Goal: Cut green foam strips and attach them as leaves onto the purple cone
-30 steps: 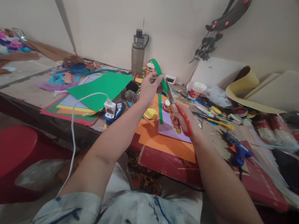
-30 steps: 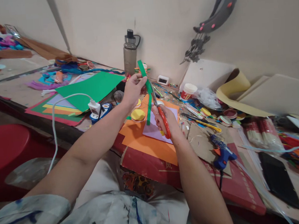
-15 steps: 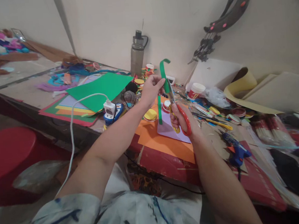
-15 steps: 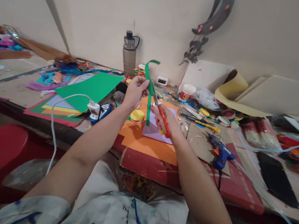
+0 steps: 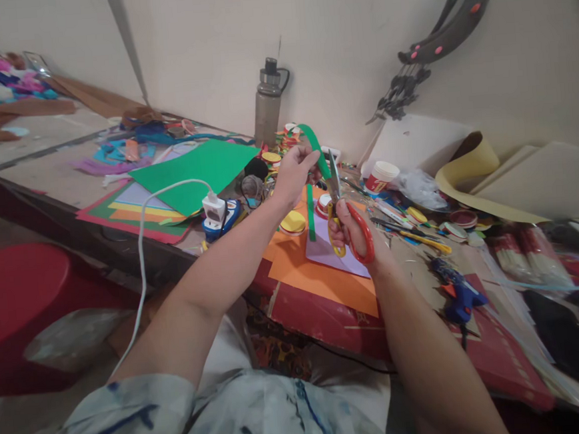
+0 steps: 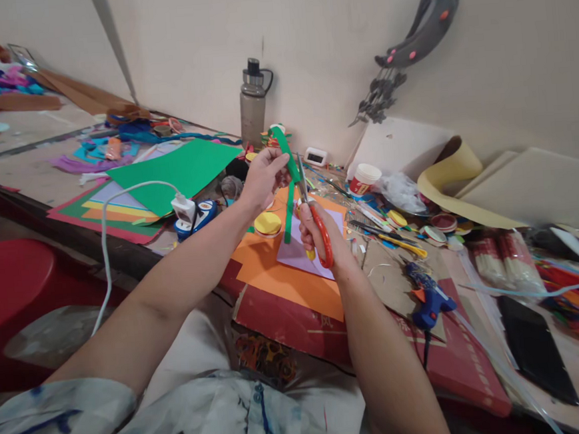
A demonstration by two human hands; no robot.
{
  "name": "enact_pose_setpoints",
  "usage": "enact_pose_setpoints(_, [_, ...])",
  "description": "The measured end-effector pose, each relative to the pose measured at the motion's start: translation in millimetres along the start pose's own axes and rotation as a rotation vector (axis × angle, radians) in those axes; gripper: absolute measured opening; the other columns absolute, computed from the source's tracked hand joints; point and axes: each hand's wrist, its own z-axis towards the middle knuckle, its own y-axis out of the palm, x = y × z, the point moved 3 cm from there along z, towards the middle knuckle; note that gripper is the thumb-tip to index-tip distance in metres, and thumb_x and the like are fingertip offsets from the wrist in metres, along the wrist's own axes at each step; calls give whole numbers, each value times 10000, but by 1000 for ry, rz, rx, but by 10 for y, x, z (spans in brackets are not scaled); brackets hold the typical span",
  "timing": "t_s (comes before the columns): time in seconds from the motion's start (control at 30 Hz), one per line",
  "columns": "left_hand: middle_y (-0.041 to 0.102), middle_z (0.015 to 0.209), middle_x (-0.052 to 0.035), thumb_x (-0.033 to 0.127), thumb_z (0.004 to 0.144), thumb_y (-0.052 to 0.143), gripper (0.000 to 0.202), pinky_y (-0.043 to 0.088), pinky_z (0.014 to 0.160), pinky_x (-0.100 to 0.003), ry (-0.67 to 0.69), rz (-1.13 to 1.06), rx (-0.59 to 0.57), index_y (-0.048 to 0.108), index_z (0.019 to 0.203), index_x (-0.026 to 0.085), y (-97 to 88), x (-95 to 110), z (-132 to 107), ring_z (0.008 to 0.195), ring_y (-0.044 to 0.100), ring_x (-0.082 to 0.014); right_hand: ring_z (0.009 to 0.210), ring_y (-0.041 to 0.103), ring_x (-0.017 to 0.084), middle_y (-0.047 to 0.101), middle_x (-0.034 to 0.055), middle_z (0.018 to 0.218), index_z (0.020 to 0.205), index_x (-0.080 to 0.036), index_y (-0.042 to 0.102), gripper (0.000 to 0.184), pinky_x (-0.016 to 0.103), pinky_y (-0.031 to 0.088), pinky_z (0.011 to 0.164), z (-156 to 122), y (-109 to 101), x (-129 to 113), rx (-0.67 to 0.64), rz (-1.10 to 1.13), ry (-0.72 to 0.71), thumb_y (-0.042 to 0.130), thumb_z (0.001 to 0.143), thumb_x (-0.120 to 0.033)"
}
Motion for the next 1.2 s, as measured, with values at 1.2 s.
enact_pose_setpoints(1.2, [527, 571, 84, 204, 970, 691, 292, 338, 479, -183, -46, -21, 6, 444, 816, 211, 0, 47, -26, 451, 540, -50, 513, 362, 77, 443, -66, 704, 948, -252, 479, 692, 225, 303, 432, 16, -26, 21, -56, 16, 8, 695, 752, -880])
